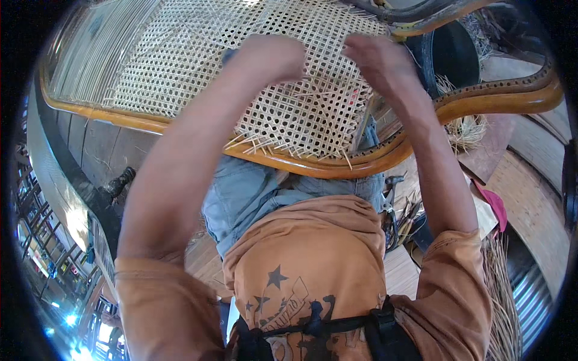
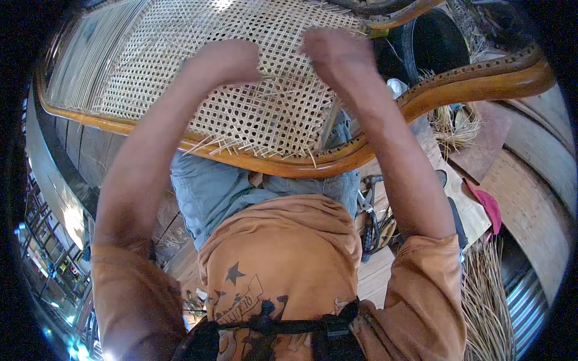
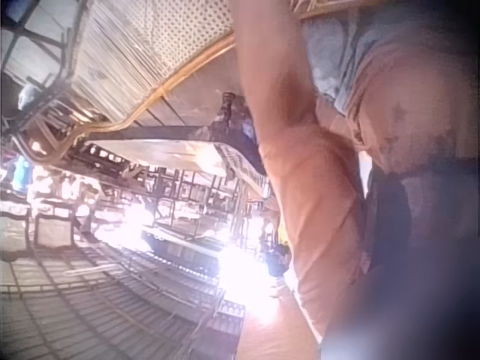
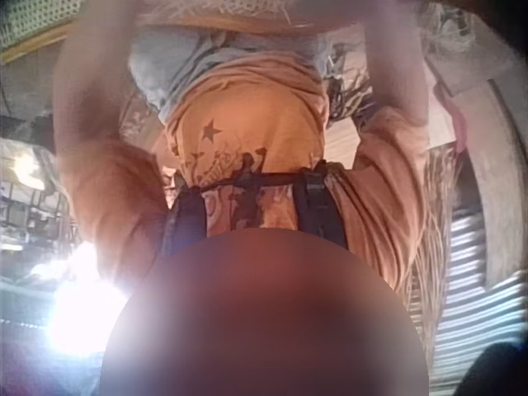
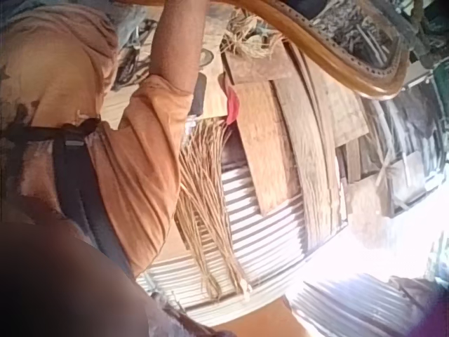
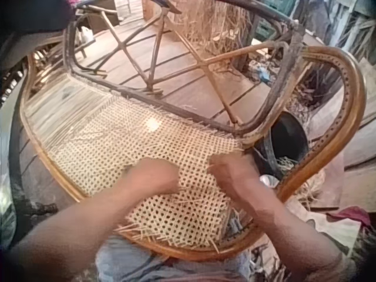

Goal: Manually weaving rattan or bamboo mesh onto a furniture frame.

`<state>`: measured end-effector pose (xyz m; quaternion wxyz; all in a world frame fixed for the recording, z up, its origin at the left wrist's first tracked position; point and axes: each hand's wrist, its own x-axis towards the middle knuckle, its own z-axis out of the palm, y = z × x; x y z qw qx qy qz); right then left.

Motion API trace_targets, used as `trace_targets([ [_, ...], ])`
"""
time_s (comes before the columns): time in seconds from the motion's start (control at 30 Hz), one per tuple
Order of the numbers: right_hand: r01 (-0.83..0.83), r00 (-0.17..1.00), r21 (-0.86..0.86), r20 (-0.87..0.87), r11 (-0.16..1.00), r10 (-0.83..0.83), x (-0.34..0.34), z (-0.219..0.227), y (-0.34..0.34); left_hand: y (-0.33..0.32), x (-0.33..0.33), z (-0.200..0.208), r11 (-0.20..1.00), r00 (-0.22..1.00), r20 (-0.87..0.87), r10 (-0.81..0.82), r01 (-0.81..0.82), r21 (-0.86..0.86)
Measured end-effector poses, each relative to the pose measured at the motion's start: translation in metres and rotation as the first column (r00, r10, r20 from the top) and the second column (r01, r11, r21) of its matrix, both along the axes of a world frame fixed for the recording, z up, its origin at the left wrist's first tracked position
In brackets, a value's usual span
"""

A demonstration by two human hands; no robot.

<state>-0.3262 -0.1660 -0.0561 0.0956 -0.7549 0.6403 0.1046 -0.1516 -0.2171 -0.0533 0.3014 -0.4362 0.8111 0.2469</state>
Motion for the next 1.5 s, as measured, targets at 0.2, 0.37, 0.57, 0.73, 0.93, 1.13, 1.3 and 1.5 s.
trace_targets([
  [0.2, -0.054, 0.749, 0.397, 0.623, 0.916, -0.226, -0.006, -0.018, -0.004, 0.001, -0.004, 0.009, 0.996, 0.985, -0.151, 0.083, -0.08, 0.025],
  [0.37, -0.002, 0.841, 0.442, 0.486, 0.897, -0.238, -0.025, -0.042, -0.002, 0.016, -0.032, -0.001, 1.0, 0.997, -0.074, -0.005, 0.007, 0.025],
  [0.57, 0.069, 0.899, 0.389, 0.376, 0.919, -0.227, -0.024, -0.038, -0.002, 0.013, -0.053, 0.007, 0.998, 0.999, -0.04, 0.001, 0.001, 0.064],
  [0.73, 0.033, 0.913, 0.413, 0.357, 0.91, -0.196, -0.017, -0.033, -0.002, 0.012, -0.066, 0.004, 0.993, 0.991, -0.064, -0.114, 0.114, 0.001],
  [0.93, 0.17, 0.973, 0.4, 0.077, 0.901, -0.217, -0.002, -0.047, 0.002, 0.015, -0.042, -0.02, 0.995, 0.985, -0.164, -0.048, 0.062, 0.083],
  [1.13, 0.0, 1.0, 0.388, 0.021, 0.922, -0.008, 0.003, -0.02, 0.006, 0.022, -0.049, -0.012, 0.993, 0.978, -0.175, 0.109, -0.102, 0.051],
  [1.3, -0.341, 0.919, -0.029, 0.201, 0.94, 0.34, -0.019, -0.036, 0.016, 0.021, -0.046, -0.005, 0.999, 0.989, -0.144, 0.037, -0.041, -0.02],
  [1.5, -0.545, 0.789, -0.056, 0.303, 0.836, 0.535, -0.022, -0.034, 0.001, 0.022, -0.037, -0.004, 0.996, 0.983, -0.162, 0.085, -0.089, -0.018],
])
